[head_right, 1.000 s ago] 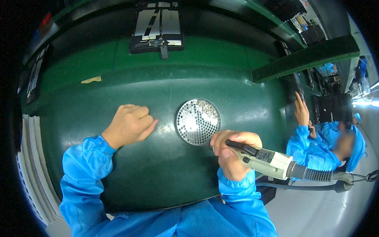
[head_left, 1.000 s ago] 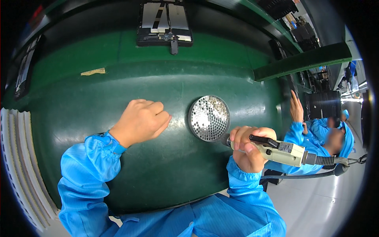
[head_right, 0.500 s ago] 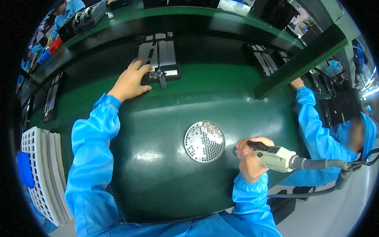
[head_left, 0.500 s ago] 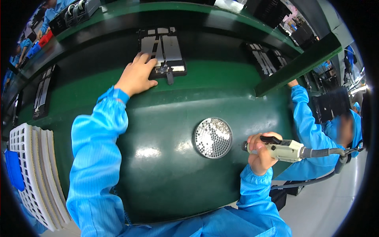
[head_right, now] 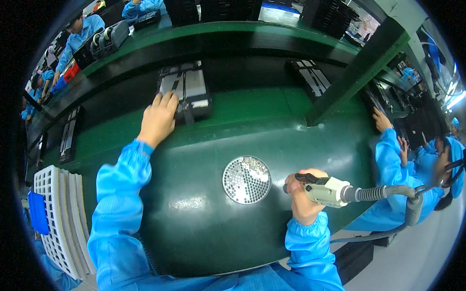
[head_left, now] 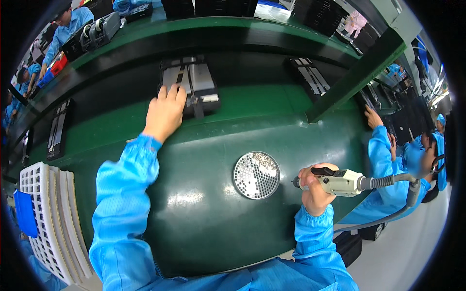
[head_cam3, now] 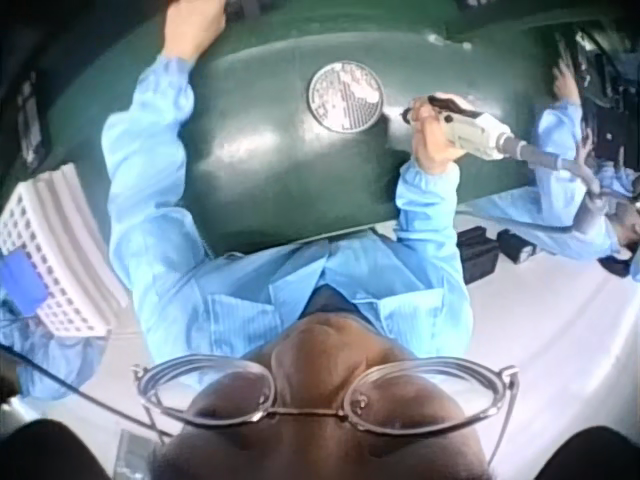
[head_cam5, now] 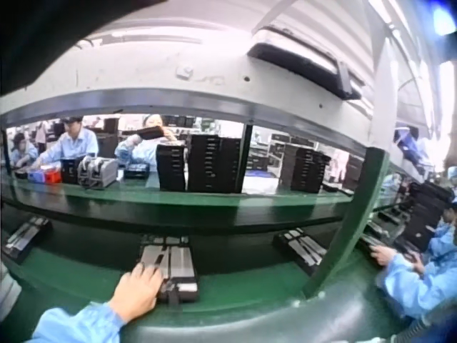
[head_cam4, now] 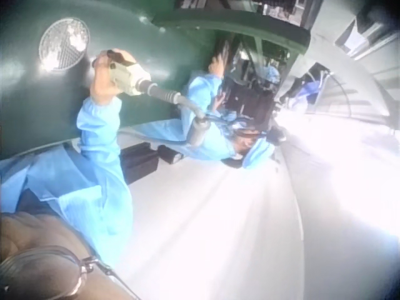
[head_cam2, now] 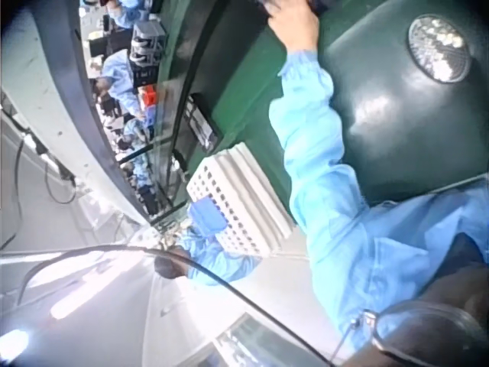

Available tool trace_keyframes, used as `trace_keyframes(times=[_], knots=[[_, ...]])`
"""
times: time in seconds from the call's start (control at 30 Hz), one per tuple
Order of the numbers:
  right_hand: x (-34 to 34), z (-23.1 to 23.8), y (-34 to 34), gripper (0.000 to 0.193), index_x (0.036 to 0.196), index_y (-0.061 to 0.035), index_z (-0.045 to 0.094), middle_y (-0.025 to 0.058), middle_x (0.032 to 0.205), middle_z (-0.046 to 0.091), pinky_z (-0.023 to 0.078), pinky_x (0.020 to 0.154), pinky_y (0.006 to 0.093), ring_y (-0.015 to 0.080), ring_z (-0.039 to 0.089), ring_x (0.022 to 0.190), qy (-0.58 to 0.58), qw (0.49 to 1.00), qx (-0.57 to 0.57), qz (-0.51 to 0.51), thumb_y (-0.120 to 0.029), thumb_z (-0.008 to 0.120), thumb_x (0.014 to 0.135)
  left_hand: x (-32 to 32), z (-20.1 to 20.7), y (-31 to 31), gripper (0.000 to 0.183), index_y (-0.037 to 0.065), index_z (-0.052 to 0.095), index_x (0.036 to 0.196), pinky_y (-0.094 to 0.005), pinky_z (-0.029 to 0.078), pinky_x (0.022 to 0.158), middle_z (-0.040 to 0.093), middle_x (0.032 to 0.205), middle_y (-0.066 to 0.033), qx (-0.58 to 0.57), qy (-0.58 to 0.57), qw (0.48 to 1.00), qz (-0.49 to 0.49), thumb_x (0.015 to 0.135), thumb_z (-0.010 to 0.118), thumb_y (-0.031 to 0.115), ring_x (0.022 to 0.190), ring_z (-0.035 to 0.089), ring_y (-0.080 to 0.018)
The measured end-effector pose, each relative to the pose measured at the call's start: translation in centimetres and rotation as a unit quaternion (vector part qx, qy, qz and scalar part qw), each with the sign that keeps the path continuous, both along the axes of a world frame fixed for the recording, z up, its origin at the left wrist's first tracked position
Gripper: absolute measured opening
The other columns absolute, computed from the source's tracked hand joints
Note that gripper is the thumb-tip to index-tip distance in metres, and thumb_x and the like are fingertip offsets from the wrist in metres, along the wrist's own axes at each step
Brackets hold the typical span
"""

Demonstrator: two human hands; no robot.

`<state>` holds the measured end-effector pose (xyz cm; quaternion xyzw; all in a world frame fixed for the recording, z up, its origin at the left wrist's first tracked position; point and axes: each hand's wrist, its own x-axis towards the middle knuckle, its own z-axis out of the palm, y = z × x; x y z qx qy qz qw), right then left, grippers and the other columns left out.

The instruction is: Installing small screws into electronic tablets using an electric screwdriver on an assembly line.

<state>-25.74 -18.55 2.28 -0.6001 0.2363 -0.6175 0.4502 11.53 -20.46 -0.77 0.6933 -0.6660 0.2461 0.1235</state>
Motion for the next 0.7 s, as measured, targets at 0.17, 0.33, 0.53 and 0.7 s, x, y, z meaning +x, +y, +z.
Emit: trace_keyframes(times=[0.17, 0.33, 0.53, 0.7], knots=[[-0.6, -0.1, 0.4, 0.032, 0.104, 0.0011, 0.048, 0.0099, 0.071, 0.054, 0.050, 0.064, 0.0366, 0.0156, 0.051, 0.058, -0.008, 1.000, -0.001, 0.013, 0.011, 0.051, 0.074, -6.6, 1.2, 12.3, 0.047, -0.002, 0.054, 0.120, -0.0413, 0.049, 0.086, 0.054, 0.125, -0.0199, 0.009, -0.043, 0.999, 0.004, 0.072, 0.057, -0.001, 0.119, 0.050, -0.0400], [0.2, 0.6, 0.6, 0.033, 0.105, 0.0028, 0.048, 0.0081, 0.069, 0.053, 0.049, 0.063, 0.0356, 0.0155, 0.050, 0.058, -0.012, 1.000, 0.004, 0.018, 0.010, 0.047, 0.073, -10.9, 0.7, 20.4, 0.038, -0.001, 0.056, 0.118, -0.0521, 0.045, 0.088, 0.052, 0.126, -0.0222, 0.099, 0.034, 0.994, 0.004, 0.082, 0.056, 0.009, 0.116, 0.051, -0.0435], [0.7, 0.5, 0.7, 0.027, 0.101, 0.0009, 0.051, 0.0089, 0.065, 0.051, 0.043, 0.060, 0.0368, 0.0168, 0.047, 0.052, 0.002, 1.000, 0.004, 0.001, 0.003, 0.051, 0.074, -10.6, 3.4, 21.2, 0.054, 0.002, 0.055, 0.120, -0.0549, 0.031, 0.104, 0.045, 0.133, -0.0197, 0.217, 0.138, 0.961, -0.101, 0.069, 0.070, 0.011, 0.126, 0.040, -0.0395], [1.0, 0.5, 1.0, 0.028, 0.101, 0.0013, 0.051, 0.0089, 0.065, 0.052, 0.043, 0.059, 0.0367, 0.0169, 0.047, 0.052, 0.005, 1.000, 0.009, -0.012, 0.003, 0.051, 0.073, -10.9, 2.0, 20.6, 0.029, 0.001, 0.063, 0.102, -0.0435, 0.043, 0.097, 0.059, 0.111, -0.0149, 0.123, 0.066, 0.940, -0.311, 0.075, 0.059, 0.009, 0.111, 0.055, -0.0292]])
